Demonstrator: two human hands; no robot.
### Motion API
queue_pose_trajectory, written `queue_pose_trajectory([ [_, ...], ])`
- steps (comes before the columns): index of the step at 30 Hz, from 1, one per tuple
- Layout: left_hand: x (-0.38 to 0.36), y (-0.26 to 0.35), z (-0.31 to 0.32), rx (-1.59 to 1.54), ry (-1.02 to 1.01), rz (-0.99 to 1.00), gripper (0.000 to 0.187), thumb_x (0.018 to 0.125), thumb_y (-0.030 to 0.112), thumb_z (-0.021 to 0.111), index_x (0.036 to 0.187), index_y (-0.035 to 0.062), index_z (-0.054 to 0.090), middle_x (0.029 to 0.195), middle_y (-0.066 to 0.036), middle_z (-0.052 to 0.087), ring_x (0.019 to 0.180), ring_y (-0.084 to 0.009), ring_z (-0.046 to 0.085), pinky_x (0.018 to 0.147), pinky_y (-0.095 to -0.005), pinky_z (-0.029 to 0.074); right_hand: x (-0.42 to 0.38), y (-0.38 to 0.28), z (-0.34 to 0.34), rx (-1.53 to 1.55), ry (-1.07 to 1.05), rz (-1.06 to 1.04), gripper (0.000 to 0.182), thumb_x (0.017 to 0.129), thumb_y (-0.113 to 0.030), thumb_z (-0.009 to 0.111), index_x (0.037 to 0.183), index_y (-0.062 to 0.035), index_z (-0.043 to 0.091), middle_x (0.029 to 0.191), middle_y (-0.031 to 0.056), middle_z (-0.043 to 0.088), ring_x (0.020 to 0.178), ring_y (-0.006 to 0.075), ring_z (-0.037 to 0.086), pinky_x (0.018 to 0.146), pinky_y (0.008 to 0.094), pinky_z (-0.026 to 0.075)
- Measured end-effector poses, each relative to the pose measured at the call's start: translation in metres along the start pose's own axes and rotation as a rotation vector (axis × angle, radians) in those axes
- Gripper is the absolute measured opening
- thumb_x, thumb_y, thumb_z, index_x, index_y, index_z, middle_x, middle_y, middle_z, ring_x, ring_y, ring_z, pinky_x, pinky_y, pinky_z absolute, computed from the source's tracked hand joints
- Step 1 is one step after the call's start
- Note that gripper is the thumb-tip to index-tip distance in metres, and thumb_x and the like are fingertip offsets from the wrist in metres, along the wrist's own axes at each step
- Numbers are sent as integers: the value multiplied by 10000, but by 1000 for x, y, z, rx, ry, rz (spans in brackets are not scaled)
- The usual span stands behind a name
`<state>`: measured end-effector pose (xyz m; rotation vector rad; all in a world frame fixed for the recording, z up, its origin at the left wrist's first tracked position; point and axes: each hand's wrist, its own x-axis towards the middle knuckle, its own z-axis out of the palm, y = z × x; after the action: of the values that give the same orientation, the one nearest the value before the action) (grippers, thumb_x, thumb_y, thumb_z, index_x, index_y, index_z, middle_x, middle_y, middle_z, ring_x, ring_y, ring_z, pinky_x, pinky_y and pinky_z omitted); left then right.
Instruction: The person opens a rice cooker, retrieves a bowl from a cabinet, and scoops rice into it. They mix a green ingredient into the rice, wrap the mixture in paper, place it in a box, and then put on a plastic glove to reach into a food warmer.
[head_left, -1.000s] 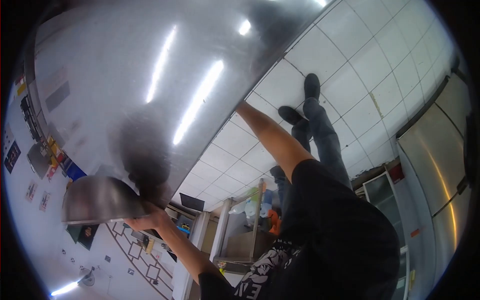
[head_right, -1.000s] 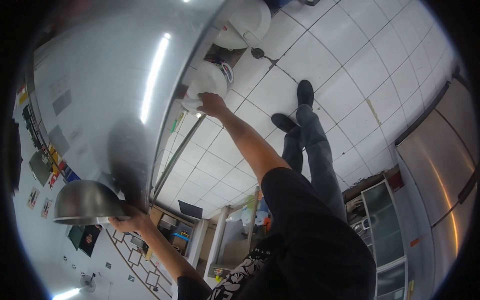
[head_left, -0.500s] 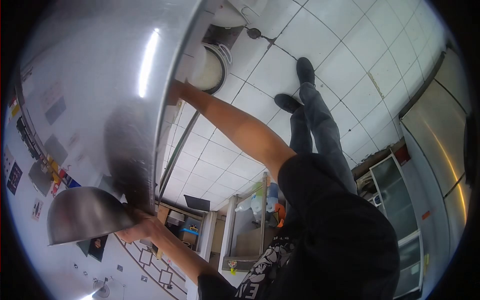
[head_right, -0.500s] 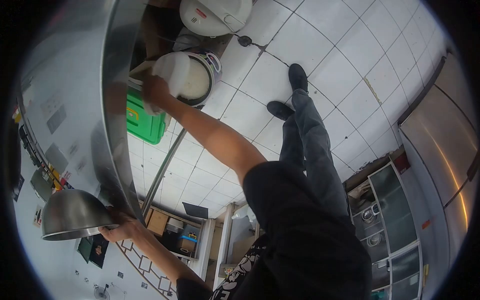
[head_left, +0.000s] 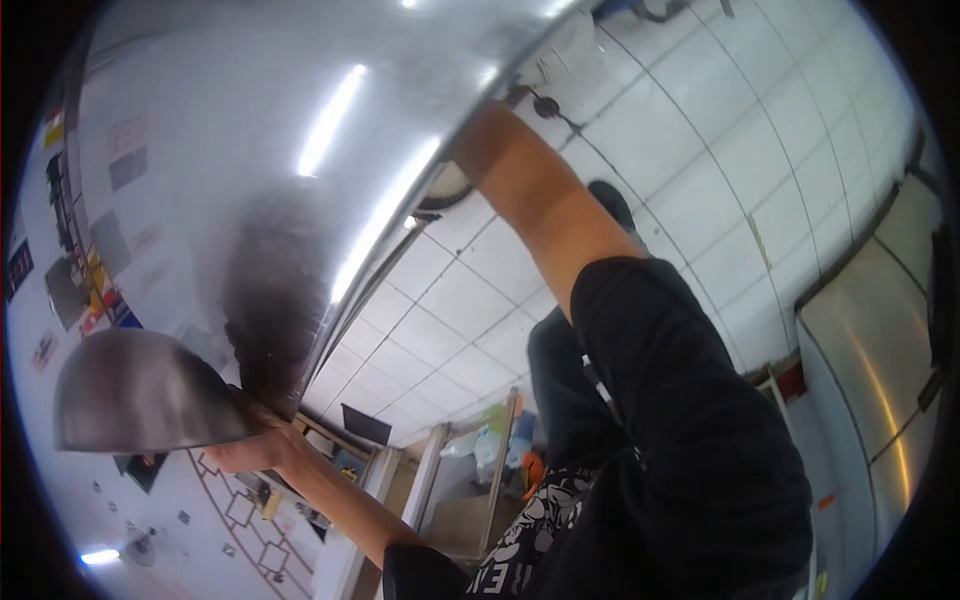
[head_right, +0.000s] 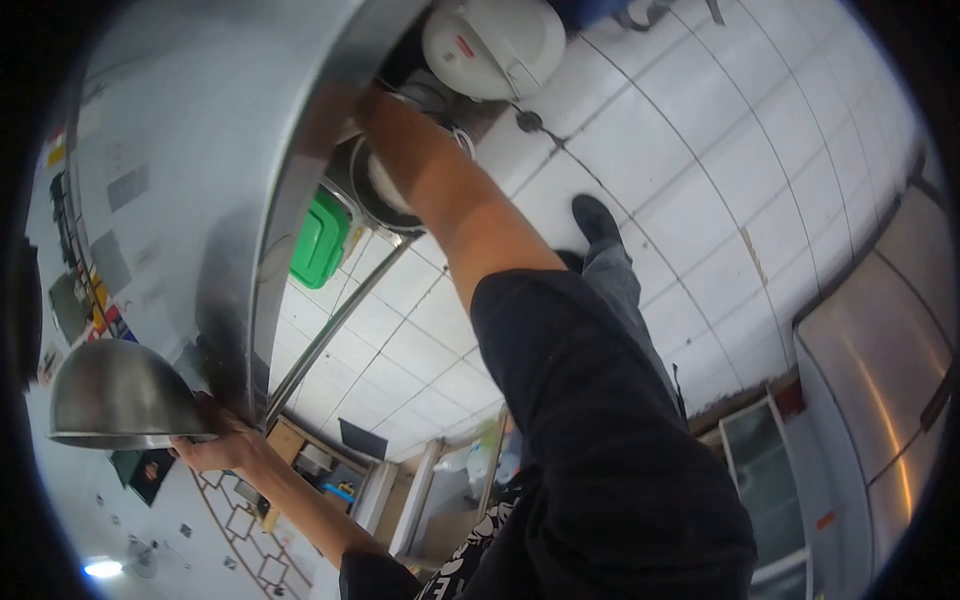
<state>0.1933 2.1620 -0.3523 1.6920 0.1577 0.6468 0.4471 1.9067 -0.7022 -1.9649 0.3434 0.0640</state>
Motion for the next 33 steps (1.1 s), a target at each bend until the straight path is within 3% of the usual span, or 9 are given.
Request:
queue_pose_trajectory([
  [6,5,-6,-16,-223,62,6,310,925,138,452,1079,-107,562,955,-183,611,831,-258,618,738,-359,524,-113,36,-84,-113,15,-389,286,832,-231,587,1058,-59,616,851,184,685,818,347,697,681,437,563],
  [15,7,-4,-1,-468,-131,226,416,923,10,411,1276,-196,335,1218,-287,484,1250,-377,465,1116,-461,390,-18,-8,-74,-216,4,-904,296,846,-244,589,1092,-81,605,842,182,682,808,342,698,657,439,563],
  [16,6,0,0,-485,-123,223,415,929,3,383,1283,-203,321,1226,-294,481,1263,-389,454,1116,-458,389,-39,-4,-79,-791,448,-1228,365,857,-271,599,1189,-120,578,856,201,673,789,347,695,596,423,551],
  [18,-7,5,19,-484,-29,282,408,943,0,375,1293,-204,326,1303,-343,450,1248,-424,468,1060,-461,444,-93,-5,-78,-883,725,-1103,398,906,-367,547,1175,-76,589,928,242,656,802,415,674,637,453,544],
  [22,-6,-4,9,-473,-95,375,283,935,34,386,1164,-130,408,1135,-286,518,1044,-369,533,886,-412,492,-191,2,-68,-258,554,-841,695,944,-624,352,1111,2,604,945,246,660,877,475,633,798,512,507],
  [25,6,-10,-18,-651,-40,367,238,927,149,434,932,-61,548,870,-220,625,750,-282,644,597,-276,566,-217,57,-34,-473,39,-825,535,938,-491,448,969,9,636,886,236,669,848,450,640,781,511,512],
  [26,52,-38,-91,-972,-663,208,359,968,16,359,1294,-133,365,1257,-308,489,1199,-408,504,1034,-469,462,-214,66,-24,-581,-107,-835,463,931,-431,488,927,5,644,852,234,671,826,435,649,769,509,516],
  [27,-20,-43,-76,-1160,-909,254,349,975,31,380,1290,-120,383,1238,-290,506,1161,-385,528,1006,-461,477,-212,72,-16,-726,-159,-871,361,909,-345,518,913,-9,648,835,232,672,800,406,660,740,496,524],
  [33,-272,-170,-143,-636,639,-78,227,831,83,508,1015,-38,564,1023,-142,590,989,-241,602,914,-415,516,-154,102,43,-969,-101,-1103,136,849,-139,552,840,-53,656,761,198,680,709,308,688,636,446,542],
])
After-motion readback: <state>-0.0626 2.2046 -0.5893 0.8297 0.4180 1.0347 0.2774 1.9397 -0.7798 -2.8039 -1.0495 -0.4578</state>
